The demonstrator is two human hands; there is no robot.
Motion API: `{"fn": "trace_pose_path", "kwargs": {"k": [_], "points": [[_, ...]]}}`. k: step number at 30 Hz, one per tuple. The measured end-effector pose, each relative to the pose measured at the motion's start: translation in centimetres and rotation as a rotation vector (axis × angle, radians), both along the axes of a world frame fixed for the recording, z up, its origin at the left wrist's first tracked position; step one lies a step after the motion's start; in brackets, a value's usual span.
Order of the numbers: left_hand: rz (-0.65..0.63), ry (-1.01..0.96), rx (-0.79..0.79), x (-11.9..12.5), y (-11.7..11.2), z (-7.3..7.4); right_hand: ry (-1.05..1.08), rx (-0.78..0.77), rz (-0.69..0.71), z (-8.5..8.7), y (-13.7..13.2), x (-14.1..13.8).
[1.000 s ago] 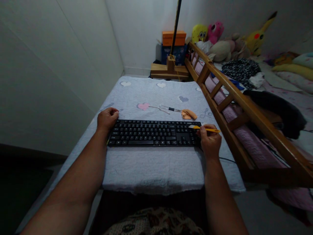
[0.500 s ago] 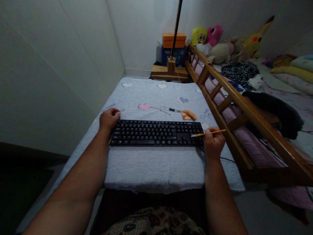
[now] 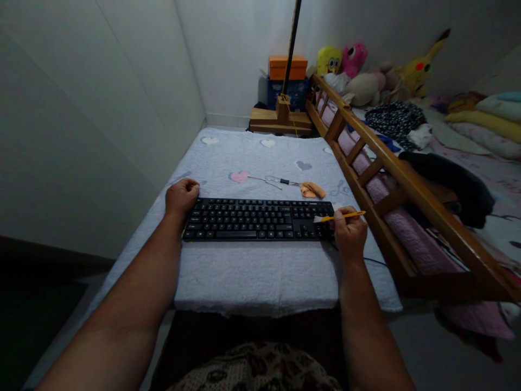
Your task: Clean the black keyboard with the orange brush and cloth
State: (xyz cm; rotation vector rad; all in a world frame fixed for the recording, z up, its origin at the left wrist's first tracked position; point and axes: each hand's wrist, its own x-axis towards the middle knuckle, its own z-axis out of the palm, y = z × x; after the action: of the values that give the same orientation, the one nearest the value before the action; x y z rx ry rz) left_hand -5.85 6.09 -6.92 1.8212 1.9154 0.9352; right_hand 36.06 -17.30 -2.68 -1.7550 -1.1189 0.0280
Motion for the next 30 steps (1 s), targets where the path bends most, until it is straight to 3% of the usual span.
{"fn": "trace_pose_path", "kwargs": {"k": [6,20,30], "points": [[0.001,0.005,-0.004,0.0,0.1,0.0,-0.005,-0.045,0.029,0.4,-1.6,0.1],[-0.01,-0.003,0.002,0.0,0.2,-0.1,0.049,0.017,0.013,0.2,-3.2,0.0],[0.008,-0.006,0.0,0.2,-0.1,0.5,0.079,0.031,0.014,0.5,-0.4,0.6]]}}
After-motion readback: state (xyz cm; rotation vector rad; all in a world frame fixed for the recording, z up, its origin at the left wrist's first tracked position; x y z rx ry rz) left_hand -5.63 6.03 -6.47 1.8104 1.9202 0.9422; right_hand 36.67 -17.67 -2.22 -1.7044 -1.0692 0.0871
